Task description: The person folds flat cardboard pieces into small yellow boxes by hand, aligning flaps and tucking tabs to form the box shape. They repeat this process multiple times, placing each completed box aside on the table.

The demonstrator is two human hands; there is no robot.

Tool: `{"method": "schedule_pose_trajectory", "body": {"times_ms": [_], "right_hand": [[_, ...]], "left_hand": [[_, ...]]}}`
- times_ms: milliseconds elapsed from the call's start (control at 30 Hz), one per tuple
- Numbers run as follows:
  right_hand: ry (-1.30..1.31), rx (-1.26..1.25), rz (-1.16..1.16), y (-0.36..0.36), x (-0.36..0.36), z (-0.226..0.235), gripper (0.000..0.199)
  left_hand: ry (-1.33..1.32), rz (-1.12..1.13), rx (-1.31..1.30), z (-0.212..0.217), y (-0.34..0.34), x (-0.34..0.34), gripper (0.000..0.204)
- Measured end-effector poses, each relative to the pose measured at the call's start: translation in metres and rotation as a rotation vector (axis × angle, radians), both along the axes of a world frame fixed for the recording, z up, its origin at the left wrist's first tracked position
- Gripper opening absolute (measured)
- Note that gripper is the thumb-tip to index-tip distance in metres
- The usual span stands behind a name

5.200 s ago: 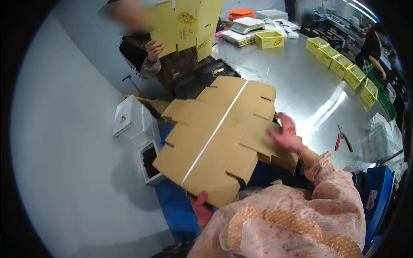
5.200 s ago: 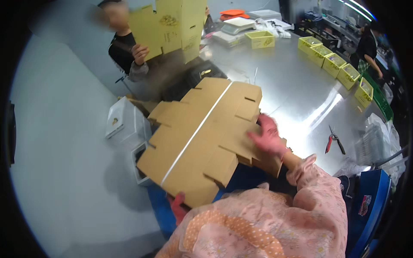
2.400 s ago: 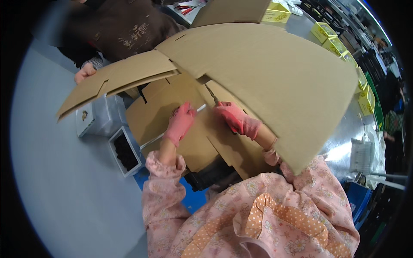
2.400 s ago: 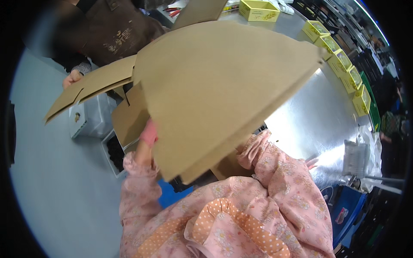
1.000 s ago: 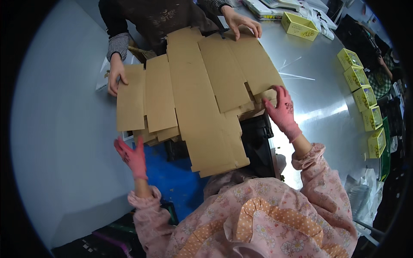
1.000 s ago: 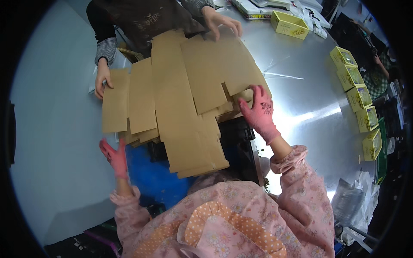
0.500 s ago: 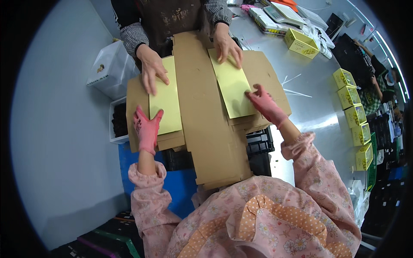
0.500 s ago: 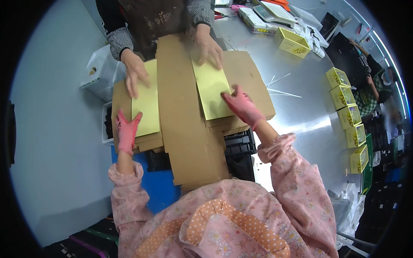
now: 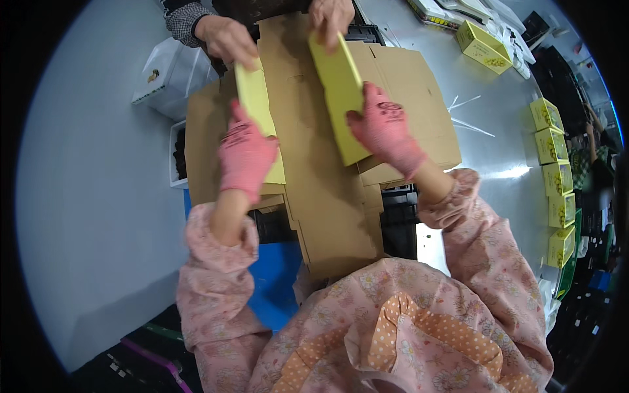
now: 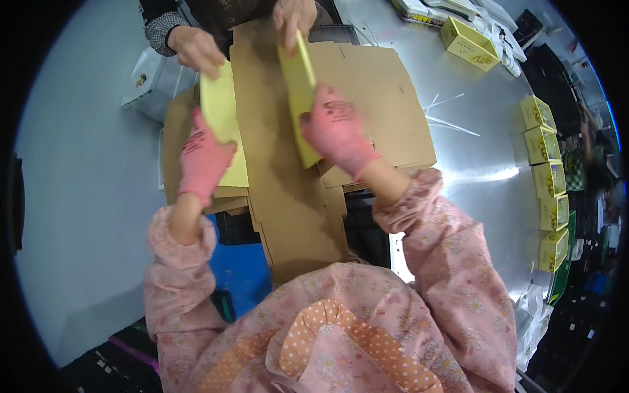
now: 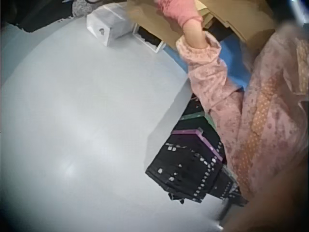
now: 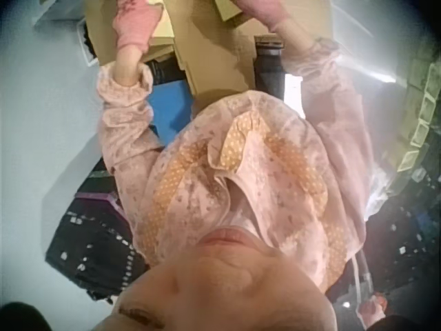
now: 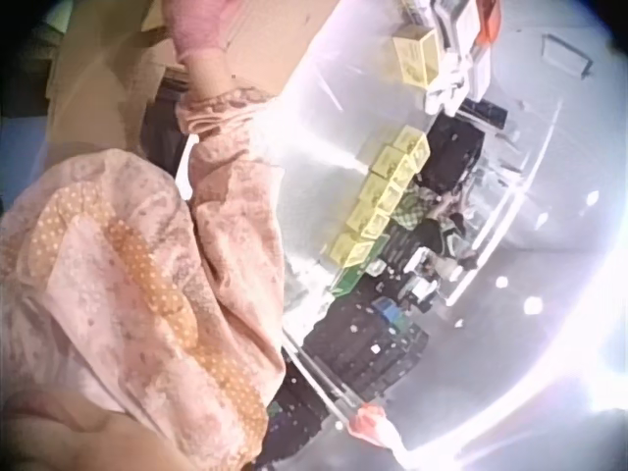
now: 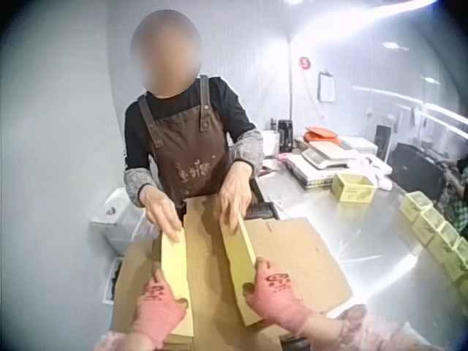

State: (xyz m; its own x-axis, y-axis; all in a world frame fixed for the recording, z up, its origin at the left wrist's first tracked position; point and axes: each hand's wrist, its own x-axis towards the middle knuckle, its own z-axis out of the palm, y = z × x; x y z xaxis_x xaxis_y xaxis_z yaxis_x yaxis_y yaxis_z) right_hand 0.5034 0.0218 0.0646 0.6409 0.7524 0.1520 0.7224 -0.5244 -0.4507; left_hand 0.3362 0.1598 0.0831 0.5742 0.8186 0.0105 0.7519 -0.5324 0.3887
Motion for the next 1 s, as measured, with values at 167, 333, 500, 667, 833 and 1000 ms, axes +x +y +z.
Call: {"method": "schedule_pose_trajectory", "body": {"times_ms": [167, 333, 500, 667, 833, 1000], "right_hand": [[0.01, 0.414, 0.223, -0.005, -0.013, 0.012, 0.035], [0.311, 0.246, 0.843, -0.056, 0.064, 0.015, 0.047], [-0.118, -0.01, 1.038, -0.047, 0.069, 0.035, 0.054], [-0.235, 0.231, 1.116, -0.027, 0.084, 0.004, 0.062], [-0.26, 0.385, 0.817, -0.014, 0.05, -0.004, 0.052], [-0.389, 0.34, 0.49, 0.005, 0.022, -0.015, 0.042]], "left_hand": [[-0.286, -0.411, 0.317, -0.012, -0.022, 0.013, 0.063], [-0.246, -0.795, -0.664, 0.018, 0.044, -0.063, 0.051], [-0.019, -0.842, -0.695, 0.038, 0.054, -0.065, 0.067], [0.553, -0.995, -0.046, 0.046, 0.055, -0.052, 0.074], [-0.136, -0.755, 0.281, -0.009, 0.036, -0.037, 0.052], [-0.049, -0.504, 0.598, -0.016, -0.011, 0.026, 0.051]]}}
